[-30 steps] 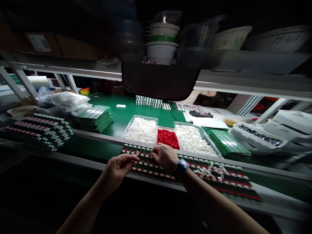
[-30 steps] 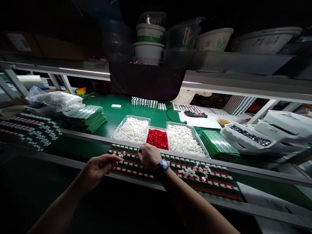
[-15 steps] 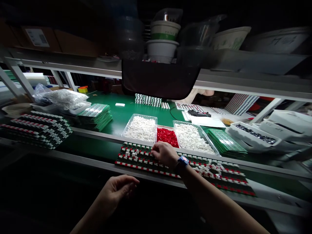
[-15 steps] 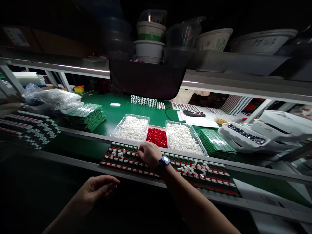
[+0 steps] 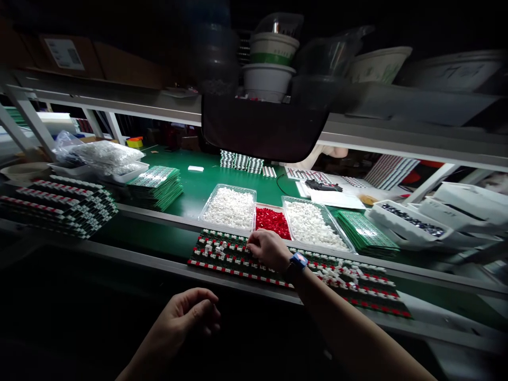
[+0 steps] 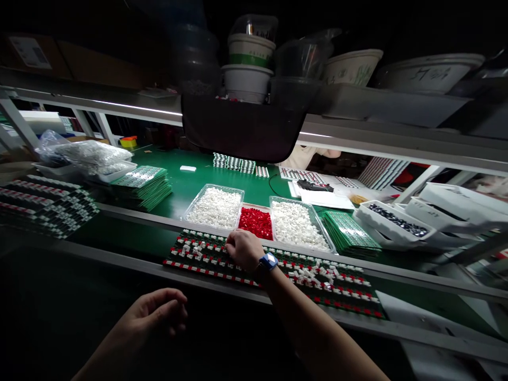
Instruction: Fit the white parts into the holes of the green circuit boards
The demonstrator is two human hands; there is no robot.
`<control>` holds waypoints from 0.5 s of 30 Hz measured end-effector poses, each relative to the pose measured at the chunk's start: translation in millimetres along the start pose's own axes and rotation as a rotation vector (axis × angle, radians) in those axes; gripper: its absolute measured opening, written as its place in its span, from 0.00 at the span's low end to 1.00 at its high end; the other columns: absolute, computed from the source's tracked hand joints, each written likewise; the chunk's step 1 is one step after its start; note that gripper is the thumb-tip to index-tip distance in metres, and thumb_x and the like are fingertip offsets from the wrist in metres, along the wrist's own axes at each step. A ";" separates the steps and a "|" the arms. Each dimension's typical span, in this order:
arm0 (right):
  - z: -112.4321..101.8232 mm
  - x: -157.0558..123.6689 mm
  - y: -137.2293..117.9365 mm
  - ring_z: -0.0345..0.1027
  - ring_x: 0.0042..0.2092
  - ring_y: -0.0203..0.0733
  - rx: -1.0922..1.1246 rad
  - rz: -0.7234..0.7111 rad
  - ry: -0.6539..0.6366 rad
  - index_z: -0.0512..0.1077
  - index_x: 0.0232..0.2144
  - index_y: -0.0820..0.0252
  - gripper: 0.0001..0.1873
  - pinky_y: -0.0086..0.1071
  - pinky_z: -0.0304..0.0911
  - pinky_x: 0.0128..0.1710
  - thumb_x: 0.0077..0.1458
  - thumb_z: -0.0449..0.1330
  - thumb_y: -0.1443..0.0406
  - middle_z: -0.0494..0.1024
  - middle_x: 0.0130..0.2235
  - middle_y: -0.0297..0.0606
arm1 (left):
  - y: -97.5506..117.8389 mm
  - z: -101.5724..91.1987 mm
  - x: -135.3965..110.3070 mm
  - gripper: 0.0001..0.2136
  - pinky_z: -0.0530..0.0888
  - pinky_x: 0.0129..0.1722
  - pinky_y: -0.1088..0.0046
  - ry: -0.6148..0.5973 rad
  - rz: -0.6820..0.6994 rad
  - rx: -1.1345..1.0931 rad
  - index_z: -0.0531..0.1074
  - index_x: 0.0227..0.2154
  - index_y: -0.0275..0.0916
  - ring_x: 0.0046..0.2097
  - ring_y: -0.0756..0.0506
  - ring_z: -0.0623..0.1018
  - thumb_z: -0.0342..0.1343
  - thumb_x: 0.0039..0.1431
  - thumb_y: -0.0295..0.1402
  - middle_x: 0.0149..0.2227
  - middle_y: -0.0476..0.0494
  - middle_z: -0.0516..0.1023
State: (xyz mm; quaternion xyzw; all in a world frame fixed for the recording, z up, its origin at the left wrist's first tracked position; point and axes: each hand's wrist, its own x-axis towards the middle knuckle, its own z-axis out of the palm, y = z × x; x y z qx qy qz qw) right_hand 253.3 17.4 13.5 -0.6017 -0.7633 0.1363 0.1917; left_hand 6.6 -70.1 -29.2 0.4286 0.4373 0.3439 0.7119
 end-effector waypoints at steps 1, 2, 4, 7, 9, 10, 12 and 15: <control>-0.3 0.3 -0.6 0.67 0.32 0.36 0.000 0.004 -0.006 0.76 0.27 0.61 0.06 0.27 0.58 0.34 0.50 0.58 0.68 0.76 0.30 0.36 | -0.4 -0.1 0.0 0.19 0.71 0.26 0.75 -0.004 -0.002 -0.014 0.75 0.33 0.36 0.28 0.46 0.79 0.66 0.44 0.47 0.27 0.43 0.79; -0.6 0.7 -1.2 0.67 0.32 0.36 0.000 0.011 -0.015 0.76 0.27 0.61 0.06 0.27 0.58 0.33 0.50 0.58 0.68 0.76 0.30 0.36 | -1.0 -0.1 -0.1 0.19 0.71 0.26 0.75 -0.010 -0.004 -0.026 0.75 0.33 0.36 0.28 0.46 0.79 0.66 0.44 0.47 0.27 0.43 0.79; -1.7 1.3 -2.0 0.67 0.32 0.36 -0.005 0.029 -0.030 0.76 0.27 0.60 0.06 0.27 0.58 0.33 0.50 0.59 0.68 0.77 0.30 0.36 | -2.4 0.3 -0.8 0.19 0.71 0.27 0.75 -0.014 -0.003 -0.042 0.74 0.33 0.36 0.28 0.46 0.79 0.66 0.44 0.47 0.27 0.44 0.79; -4.6 0.5 -3.2 0.68 0.32 0.36 -0.023 0.040 -0.036 0.77 0.28 0.59 0.06 0.27 0.58 0.33 0.50 0.59 0.68 0.77 0.31 0.36 | -3.9 1.6 -2.8 0.19 0.71 0.29 0.74 0.013 -0.005 -0.053 0.74 0.33 0.36 0.29 0.45 0.79 0.66 0.45 0.47 0.28 0.44 0.80; -6.8 -1.7 -5.6 0.68 0.32 0.36 -0.057 0.036 -0.022 0.78 0.28 0.59 0.07 0.27 0.58 0.33 0.52 0.59 0.67 0.77 0.32 0.36 | -4.0 2.6 -3.9 0.20 0.72 0.30 0.74 0.029 -0.011 -0.048 0.74 0.34 0.36 0.31 0.45 0.79 0.66 0.43 0.46 0.29 0.42 0.81; -7.5 -3.2 -7.8 0.69 0.32 0.36 -0.081 0.030 -0.006 0.78 0.28 0.59 0.08 0.27 0.58 0.33 0.53 0.58 0.66 0.77 0.32 0.37 | -3.8 3.1 -4.2 0.21 0.72 0.30 0.73 0.038 -0.011 -0.044 0.74 0.35 0.36 0.32 0.44 0.79 0.67 0.43 0.46 0.30 0.42 0.81; -7.1 -6.3 -14.3 0.69 0.32 0.36 -0.117 0.005 0.028 0.79 0.29 0.58 0.10 0.27 0.58 0.33 0.55 0.57 0.66 0.77 0.33 0.38 | -3.2 4.0 -4.2 0.22 0.73 0.31 0.73 0.055 -0.010 -0.036 0.74 0.37 0.37 0.33 0.43 0.80 0.67 0.42 0.46 0.31 0.40 0.82; -1.1 -9.5 -28.3 0.69 0.32 0.36 -0.110 -0.065 0.017 0.79 0.32 0.57 0.10 0.26 0.58 0.32 0.56 0.56 0.66 0.77 0.34 0.37 | -2.0 5.3 -3.4 0.23 0.73 0.32 0.72 0.065 -0.014 -0.043 0.73 0.38 0.37 0.34 0.43 0.80 0.67 0.42 0.46 0.32 0.39 0.82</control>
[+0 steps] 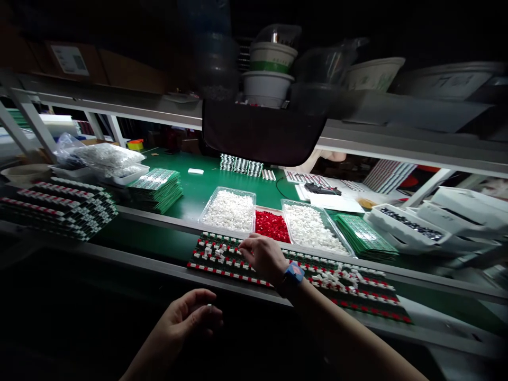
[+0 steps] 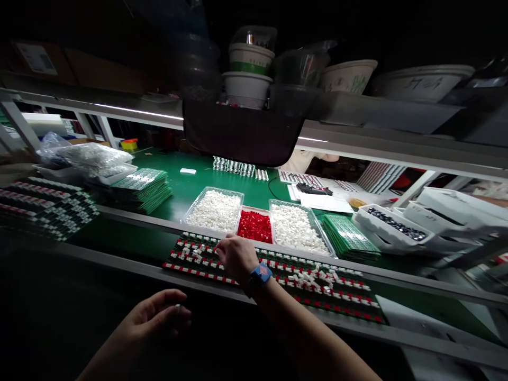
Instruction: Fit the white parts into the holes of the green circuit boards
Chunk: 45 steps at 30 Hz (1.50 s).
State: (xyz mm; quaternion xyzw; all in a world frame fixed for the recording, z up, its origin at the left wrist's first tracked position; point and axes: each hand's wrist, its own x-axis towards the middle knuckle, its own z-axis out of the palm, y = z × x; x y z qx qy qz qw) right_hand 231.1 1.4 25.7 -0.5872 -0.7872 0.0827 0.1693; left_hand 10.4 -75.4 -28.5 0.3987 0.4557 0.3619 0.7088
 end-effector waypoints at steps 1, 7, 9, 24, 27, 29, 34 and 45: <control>2.4 0.0 -5.4 0.69 0.32 0.35 0.008 -0.024 -0.017 0.78 0.32 0.57 0.10 0.26 0.58 0.32 0.56 0.56 0.66 0.76 0.34 0.37 | 0.2 0.4 0.1 0.22 0.73 0.32 0.72 0.000 -0.003 -0.006 0.73 0.38 0.37 0.34 0.43 0.80 0.67 0.43 0.46 0.33 0.39 0.82; 12.5 1.9 -29.1 0.69 0.32 0.37 -0.099 -0.045 -0.101 0.77 0.29 0.58 0.12 0.27 0.56 0.29 0.58 0.54 0.64 0.76 0.35 0.39 | -0.6 0.1 -2.4 0.19 0.73 0.32 0.74 0.015 0.008 -0.038 0.73 0.34 0.37 0.33 0.44 0.80 0.67 0.43 0.44 0.32 0.40 0.82; 13.6 0.7 -33.5 0.70 0.33 0.38 -0.158 -0.038 -0.124 0.77 0.29 0.59 0.13 0.27 0.57 0.29 0.58 0.54 0.63 0.76 0.36 0.41 | -1.2 -1.3 -3.8 0.19 0.73 0.32 0.74 0.031 0.014 -0.039 0.73 0.34 0.37 0.33 0.45 0.80 0.67 0.44 0.44 0.32 0.40 0.82; 16.2 8.0 -34.8 0.69 0.32 0.37 -0.054 0.053 -0.118 0.77 0.29 0.57 0.08 0.28 0.53 0.29 0.52 0.56 0.64 0.78 0.36 0.37 | -9.5 -8.9 -8.1 0.18 0.72 0.30 0.75 0.030 0.038 -0.085 0.73 0.33 0.36 0.32 0.46 0.79 0.67 0.44 0.43 0.30 0.42 0.81; 14.0 13.1 -32.3 0.68 0.31 0.36 -0.005 0.072 -0.156 0.77 0.28 0.57 0.07 0.28 0.52 0.28 0.49 0.57 0.65 0.78 0.33 0.35 | -11.5 -10.4 -9.1 0.18 0.72 0.30 0.75 0.025 0.038 -0.094 0.73 0.33 0.36 0.32 0.46 0.79 0.67 0.45 0.43 0.30 0.42 0.81; 13.7 17.1 -30.0 0.67 0.30 0.36 0.011 0.081 -0.191 0.77 0.27 0.57 0.07 0.27 0.52 0.27 0.47 0.58 0.65 0.78 0.30 0.34 | -12.2 -11.0 -9.8 0.17 0.72 0.30 0.76 0.021 0.038 -0.104 0.72 0.33 0.35 0.31 0.46 0.79 0.67 0.46 0.43 0.29 0.42 0.81; 18.2 25.3 -21.1 0.66 0.29 0.35 0.050 0.044 -0.225 0.77 0.26 0.57 0.06 0.26 0.52 0.27 0.46 0.59 0.65 0.77 0.27 0.33 | -14.1 -13.4 -9.8 0.17 0.71 0.29 0.75 0.018 0.066 -0.090 0.72 0.33 0.35 0.31 0.46 0.79 0.66 0.46 0.43 0.30 0.42 0.81; 19.2 28.1 -14.4 0.65 0.27 0.33 0.125 0.058 -0.230 0.76 0.24 0.60 0.06 0.25 0.52 0.25 0.43 0.59 0.66 0.76 0.25 0.33 | -18.5 -15.7 -10.0 0.17 0.71 0.30 0.74 0.011 0.061 -0.096 0.72 0.33 0.35 0.31 0.46 0.78 0.66 0.46 0.43 0.30 0.42 0.80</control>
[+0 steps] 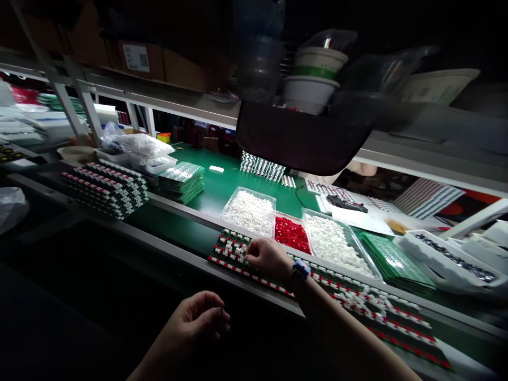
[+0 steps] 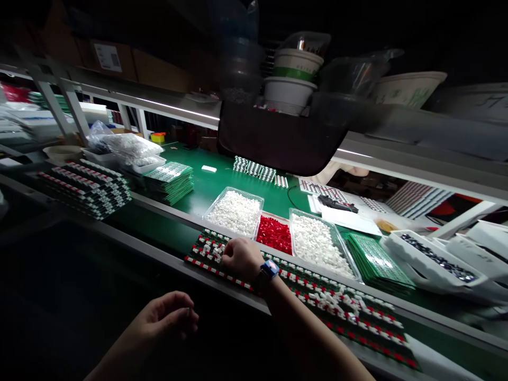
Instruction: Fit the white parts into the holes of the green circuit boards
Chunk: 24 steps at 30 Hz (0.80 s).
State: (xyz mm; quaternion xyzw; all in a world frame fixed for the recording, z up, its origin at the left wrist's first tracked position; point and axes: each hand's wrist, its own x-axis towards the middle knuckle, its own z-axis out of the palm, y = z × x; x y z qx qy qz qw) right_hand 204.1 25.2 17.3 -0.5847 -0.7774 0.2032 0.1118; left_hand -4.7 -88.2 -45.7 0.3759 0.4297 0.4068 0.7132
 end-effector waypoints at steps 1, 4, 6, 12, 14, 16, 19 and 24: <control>0.0 -0.1 0.4 0.65 0.27 0.33 0.013 0.007 0.010 0.76 0.24 0.60 0.06 0.25 0.53 0.25 0.43 0.59 0.66 0.76 0.25 0.33 | 0.2 -0.2 -0.1 0.17 0.71 0.30 0.74 0.001 -0.003 -0.001 0.72 0.33 0.35 0.31 0.46 0.78 0.66 0.46 0.43 0.30 0.42 0.80; 1.8 -0.9 1.9 0.66 0.27 0.34 0.029 0.005 0.045 0.76 0.24 0.60 0.06 0.25 0.53 0.25 0.44 0.59 0.65 0.77 0.25 0.33 | -0.6 -2.0 0.2 0.17 0.71 0.30 0.74 -0.024 -0.018 -0.003 0.72 0.33 0.36 0.31 0.46 0.78 0.66 0.47 0.42 0.30 0.42 0.80; 3.6 -2.1 2.2 0.66 0.26 0.34 0.022 -0.009 0.063 0.76 0.24 0.60 0.07 0.25 0.53 0.26 0.45 0.58 0.65 0.76 0.24 0.33 | -2.0 -3.2 0.3 0.16 0.71 0.30 0.75 -0.039 -0.021 -0.009 0.72 0.34 0.35 0.31 0.47 0.78 0.65 0.48 0.42 0.30 0.43 0.80; 5.4 -5.7 -2.4 0.65 0.26 0.34 0.002 -0.007 0.069 0.76 0.24 0.59 0.06 0.26 0.53 0.26 0.45 0.58 0.65 0.77 0.25 0.34 | -3.4 -2.3 -1.4 0.17 0.70 0.29 0.76 -0.033 -0.009 -0.023 0.72 0.33 0.34 0.31 0.48 0.78 0.65 0.48 0.42 0.30 0.42 0.80; 5.5 -6.3 -3.6 0.65 0.26 0.34 -0.004 -0.005 0.071 0.76 0.24 0.59 0.06 0.26 0.53 0.26 0.46 0.58 0.65 0.76 0.25 0.34 | -3.0 -1.9 -1.7 0.17 0.70 0.29 0.76 -0.032 -0.011 -0.030 0.72 0.33 0.35 0.30 0.48 0.77 0.65 0.47 0.42 0.30 0.42 0.80; 6.2 -6.9 -3.5 0.65 0.26 0.34 -0.011 -0.015 0.083 0.76 0.24 0.59 0.06 0.26 0.53 0.26 0.46 0.58 0.65 0.76 0.25 0.34 | -2.5 -1.8 -1.9 0.17 0.70 0.29 0.75 -0.029 -0.014 -0.034 0.72 0.33 0.35 0.31 0.48 0.77 0.66 0.47 0.43 0.29 0.43 0.80; 8.0 -8.0 -0.6 0.64 0.27 0.34 -0.026 -0.055 0.100 0.76 0.25 0.59 0.06 0.26 0.53 0.27 0.47 0.59 0.65 0.76 0.26 0.34 | -1.6 -1.6 -2.5 0.17 0.70 0.30 0.76 -0.025 -0.023 -0.032 0.72 0.33 0.35 0.31 0.48 0.77 0.66 0.46 0.43 0.30 0.43 0.80; 10.0 -9.9 4.7 0.63 0.27 0.33 -0.018 -0.109 0.114 0.75 0.26 0.59 0.06 0.25 0.52 0.27 0.48 0.59 0.65 0.75 0.26 0.33 | -0.5 -0.9 -3.5 0.17 0.69 0.29 0.77 -0.016 -0.036 -0.037 0.72 0.33 0.35 0.30 0.49 0.77 0.66 0.46 0.43 0.30 0.43 0.80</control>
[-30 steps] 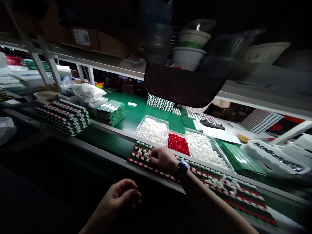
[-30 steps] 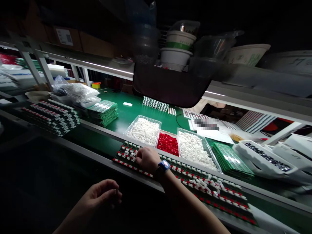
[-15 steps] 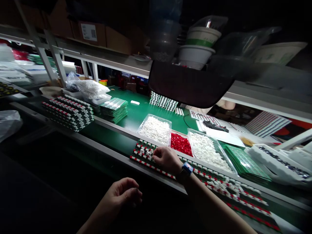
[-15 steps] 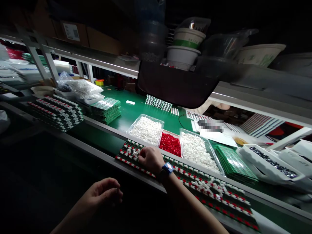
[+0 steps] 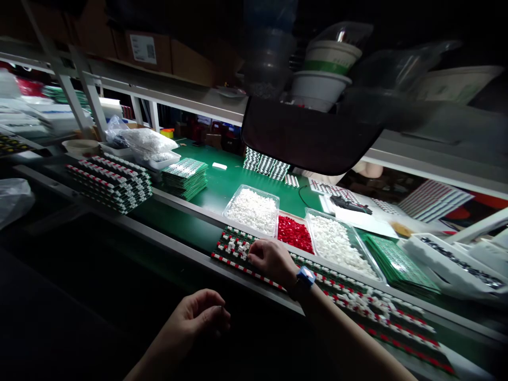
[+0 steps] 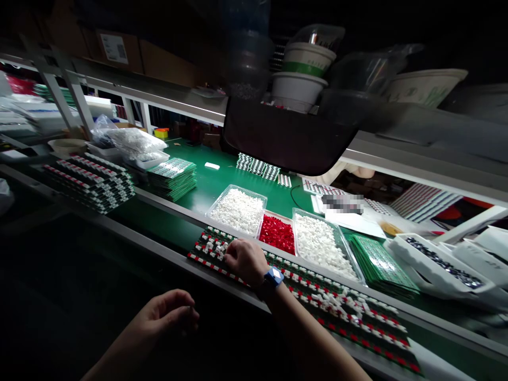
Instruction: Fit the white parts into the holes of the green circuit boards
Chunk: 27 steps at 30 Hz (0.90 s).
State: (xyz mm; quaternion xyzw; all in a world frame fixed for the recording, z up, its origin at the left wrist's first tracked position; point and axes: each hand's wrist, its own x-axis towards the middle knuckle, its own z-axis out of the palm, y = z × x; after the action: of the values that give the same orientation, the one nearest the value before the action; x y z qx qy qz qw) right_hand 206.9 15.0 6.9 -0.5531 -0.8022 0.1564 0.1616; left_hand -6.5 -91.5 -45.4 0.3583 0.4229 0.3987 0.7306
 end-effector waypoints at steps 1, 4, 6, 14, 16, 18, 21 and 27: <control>-0.2 -0.4 0.0 0.63 0.27 0.33 -0.002 -0.003 0.004 0.75 0.26 0.60 0.05 0.25 0.52 0.27 0.48 0.59 0.65 0.75 0.26 0.34 | -0.2 0.1 0.1 0.17 0.69 0.29 0.77 0.002 0.000 -0.003 0.72 0.33 0.35 0.30 0.49 0.77 0.66 0.46 0.43 0.29 0.43 0.80; -2.1 -1.7 -2.9 0.63 0.28 0.33 -0.013 -0.014 0.018 0.75 0.26 0.60 0.06 0.25 0.53 0.28 0.49 0.59 0.66 0.75 0.27 0.34 | -1.3 0.2 0.8 0.17 0.69 0.29 0.77 0.001 0.003 -0.008 0.72 0.33 0.35 0.30 0.49 0.77 0.67 0.46 0.43 0.29 0.43 0.80; -3.8 -2.7 -6.0 0.63 0.28 0.33 -0.017 -0.014 0.013 0.75 0.26 0.60 0.06 0.25 0.53 0.28 0.49 0.58 0.66 0.75 0.28 0.34 | -1.9 0.2 1.3 0.17 0.70 0.29 0.76 0.003 0.008 -0.005 0.72 0.33 0.35 0.30 0.48 0.77 0.66 0.46 0.43 0.29 0.43 0.80; -4.2 -5.6 -11.6 0.65 0.29 0.34 -0.032 0.014 -0.006 0.76 0.28 0.60 0.06 0.25 0.54 0.29 0.50 0.58 0.66 0.76 0.31 0.35 | -2.4 0.0 2.8 0.18 0.71 0.30 0.75 0.034 0.006 0.026 0.72 0.33 0.36 0.30 0.47 0.78 0.66 0.45 0.44 0.29 0.43 0.80; -6.1 -5.4 -10.9 0.65 0.29 0.34 -0.015 0.012 -0.006 0.76 0.27 0.60 0.07 0.25 0.54 0.29 0.50 0.58 0.66 0.76 0.31 0.35 | -3.6 -1.0 3.7 0.18 0.71 0.29 0.75 0.036 0.006 0.032 0.72 0.33 0.36 0.30 0.47 0.78 0.66 0.45 0.44 0.29 0.43 0.80; -9.4 -3.5 -9.7 0.66 0.29 0.34 0.001 0.018 0.015 0.77 0.28 0.59 0.08 0.26 0.55 0.29 0.51 0.57 0.66 0.76 0.31 0.35 | -3.9 -2.6 4.8 0.19 0.71 0.29 0.75 0.038 0.016 0.041 0.72 0.33 0.36 0.30 0.47 0.78 0.66 0.45 0.45 0.29 0.42 0.80; -14.4 4.0 -7.2 0.67 0.31 0.35 -0.008 0.025 0.080 0.78 0.31 0.59 0.09 0.26 0.56 0.31 0.52 0.57 0.65 0.77 0.33 0.37 | 1.4 -6.0 7.3 0.18 0.71 0.28 0.76 0.045 0.030 0.051 0.73 0.33 0.36 0.31 0.47 0.78 0.66 0.45 0.45 0.30 0.42 0.81; -17.7 25.3 -6.5 0.68 0.32 0.37 -0.078 0.017 0.016 0.79 0.33 0.57 0.10 0.28 0.56 0.30 0.51 0.60 0.61 0.77 0.34 0.38 | 43.8 -15.8 23.6 0.17 0.72 0.33 0.75 0.053 0.113 0.237 0.77 0.31 0.35 0.31 0.47 0.78 0.68 0.42 0.42 0.30 0.43 0.81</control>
State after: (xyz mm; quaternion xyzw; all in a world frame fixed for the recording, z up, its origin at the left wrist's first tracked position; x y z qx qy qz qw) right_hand 200.5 37.8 27.8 -0.5670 -0.8016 0.1222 0.1449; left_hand -25.3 -49.0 -21.6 0.4549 0.4652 0.3958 0.6480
